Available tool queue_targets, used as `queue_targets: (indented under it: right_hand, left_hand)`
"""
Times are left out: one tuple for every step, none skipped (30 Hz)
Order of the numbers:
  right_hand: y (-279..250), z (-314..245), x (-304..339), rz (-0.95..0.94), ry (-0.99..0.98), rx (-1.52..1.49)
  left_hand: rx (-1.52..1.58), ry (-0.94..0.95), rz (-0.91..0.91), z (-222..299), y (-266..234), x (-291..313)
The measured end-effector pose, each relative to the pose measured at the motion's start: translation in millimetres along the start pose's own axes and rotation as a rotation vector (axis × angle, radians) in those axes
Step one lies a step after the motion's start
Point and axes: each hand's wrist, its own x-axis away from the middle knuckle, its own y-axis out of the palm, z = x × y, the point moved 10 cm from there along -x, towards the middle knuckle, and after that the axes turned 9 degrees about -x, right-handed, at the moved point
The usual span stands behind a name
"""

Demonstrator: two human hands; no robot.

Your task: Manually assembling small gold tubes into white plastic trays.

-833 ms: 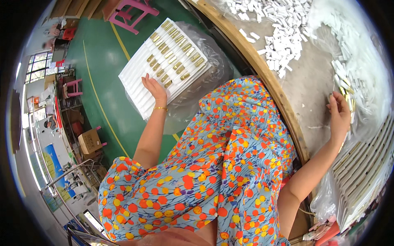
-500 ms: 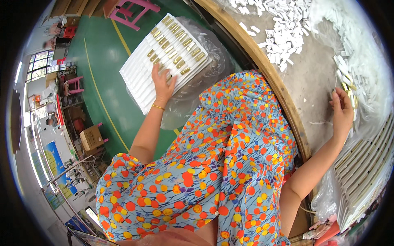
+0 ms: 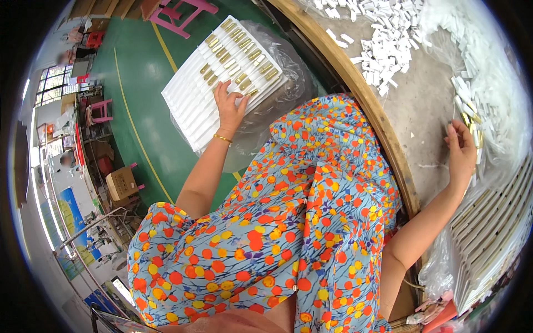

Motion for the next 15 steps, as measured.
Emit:
queue_targets:
  right_hand:
    - [1, -2, 1, -0.002, 0.0, 0.0]
    - [2, -4, 3, 0.005, 0.007, -0.005]
    - [2, -5, 4, 0.013, 0.014, -0.009]
    - [2, -6, 3, 0.01, 0.013, -0.009]
    - [4, -6, 3, -0.002, 0.012, -0.008]
    - [5, -6, 3, -0.013, 0.011, -0.007]
    - [6, -6, 3, -0.017, 0.01, -0.007]
    - [7, -6, 3, -0.014, 0.009, -0.01]
    - [8, -7, 3, -0.013, 0.009, -0.014]
    - [9, -6, 4, -0.015, 0.011, -0.015]
    - [9, -7, 5, -0.014, 0.017, 0.003]
    - [10, -8, 5, -0.013, 0.023, 0.022]
    - [9, -6, 7, -0.017, 0.025, 0.022]
    - [9, -5, 6, -0.022, 0.018, 0.016]
    - [10, -5, 5, -0.029, 0.011, 0.009]
  left_hand:
    - [-0.007, -0.018, 0.003, -2, 0, 1]
    - [-0.008, -0.02, 0.003, -3, 0, 1]
    - [-0.009, -0.036, 0.009, -6, 1, 0]
    - [-0.011, -0.053, 0.015, -8, 0, -2]
    - [-0.013, -0.056, 0.014, -8, -1, -3]
    - [-0.01, -0.058, 0.012, -9, -1, -5]
    - [-0.006, -0.06, 0.011, -9, -2, -7]
    - [-0.009, -0.063, 0.012, -13, -1, -7]
    - [0.02, -0.136, 0.053, -28, -4, -4]
    - [0.05, -0.205, 0.092, -43, -5, -1]
    - [0.046, -0.208, 0.092, -55, -6, 2]
    - [0.106, -0.393, 0.175, -88, -16, 12]
    - [0.169, -0.577, 0.255, -118, -23, 27]
    - [0.165, -0.58, 0.256, -129, -27, 36]
    - [0.094, -0.6, 0.287, -140, -36, 48]
